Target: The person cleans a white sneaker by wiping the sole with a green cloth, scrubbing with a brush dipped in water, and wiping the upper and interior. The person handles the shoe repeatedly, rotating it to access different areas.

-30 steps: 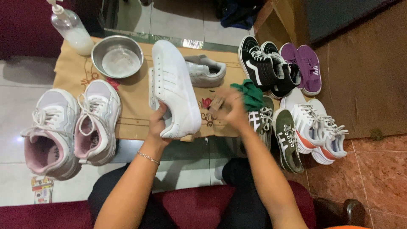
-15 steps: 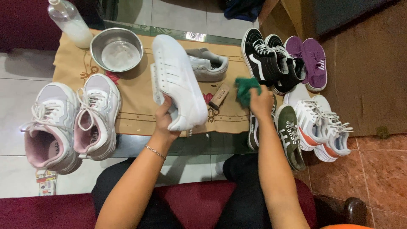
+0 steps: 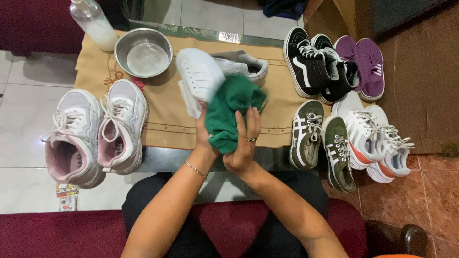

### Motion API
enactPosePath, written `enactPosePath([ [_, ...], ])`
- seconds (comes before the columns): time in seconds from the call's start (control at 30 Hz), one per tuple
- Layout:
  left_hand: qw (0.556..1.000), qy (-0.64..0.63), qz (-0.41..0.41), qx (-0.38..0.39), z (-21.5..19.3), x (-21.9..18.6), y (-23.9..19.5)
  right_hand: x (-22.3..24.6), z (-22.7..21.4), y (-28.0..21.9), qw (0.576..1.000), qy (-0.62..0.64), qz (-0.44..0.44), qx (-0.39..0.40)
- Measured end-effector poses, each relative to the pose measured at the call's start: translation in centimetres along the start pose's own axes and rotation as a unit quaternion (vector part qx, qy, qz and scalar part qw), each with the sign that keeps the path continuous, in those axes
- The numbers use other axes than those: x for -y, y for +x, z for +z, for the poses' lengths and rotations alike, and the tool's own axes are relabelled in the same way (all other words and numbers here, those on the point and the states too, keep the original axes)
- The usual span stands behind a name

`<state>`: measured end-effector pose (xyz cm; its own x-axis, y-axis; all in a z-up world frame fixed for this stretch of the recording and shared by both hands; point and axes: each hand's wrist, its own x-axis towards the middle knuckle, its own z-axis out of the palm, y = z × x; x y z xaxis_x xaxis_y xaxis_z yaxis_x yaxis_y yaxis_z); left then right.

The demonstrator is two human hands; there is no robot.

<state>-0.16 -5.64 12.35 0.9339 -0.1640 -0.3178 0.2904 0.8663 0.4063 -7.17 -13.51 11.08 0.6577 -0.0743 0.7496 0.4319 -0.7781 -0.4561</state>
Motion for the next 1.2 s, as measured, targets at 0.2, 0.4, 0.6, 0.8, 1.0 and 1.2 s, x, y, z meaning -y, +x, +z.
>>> enactPosePath([
  [0.2,0.950,0.264,0.093,0.138,-2.0,-1.2,0.6,-1.1,-2.6,2.5,1.000,-0.002,0.000,0.007],
  [0.4,0.913,0.317,0.098,0.238,-6.4,3.1,3.9,-0.3,-6.2,5.8,0.997,0.035,0.046,0.045],
  [0.6,0.775,0.507,-0.043,0.375,1.8,-0.5,-5.0,-6.4,-11.4,11.2,0.994,-0.087,0.058,-0.009],
  [0.8,0.713,0.522,-0.111,0.456,1.7,0.8,-4.5,-17.3,-18.8,8.7,0.959,-0.119,0.216,-0.143],
  [1.0,0.872,0.373,-0.123,0.292,-4.0,1.7,-0.5,-8.7,-22.1,13.1,0.721,0.253,0.264,-0.589],
  [1.2,0.896,0.277,-0.184,0.293,-4.5,1.0,-1.2,-6.8,-13.0,11.2,0.995,0.008,0.031,0.093],
])
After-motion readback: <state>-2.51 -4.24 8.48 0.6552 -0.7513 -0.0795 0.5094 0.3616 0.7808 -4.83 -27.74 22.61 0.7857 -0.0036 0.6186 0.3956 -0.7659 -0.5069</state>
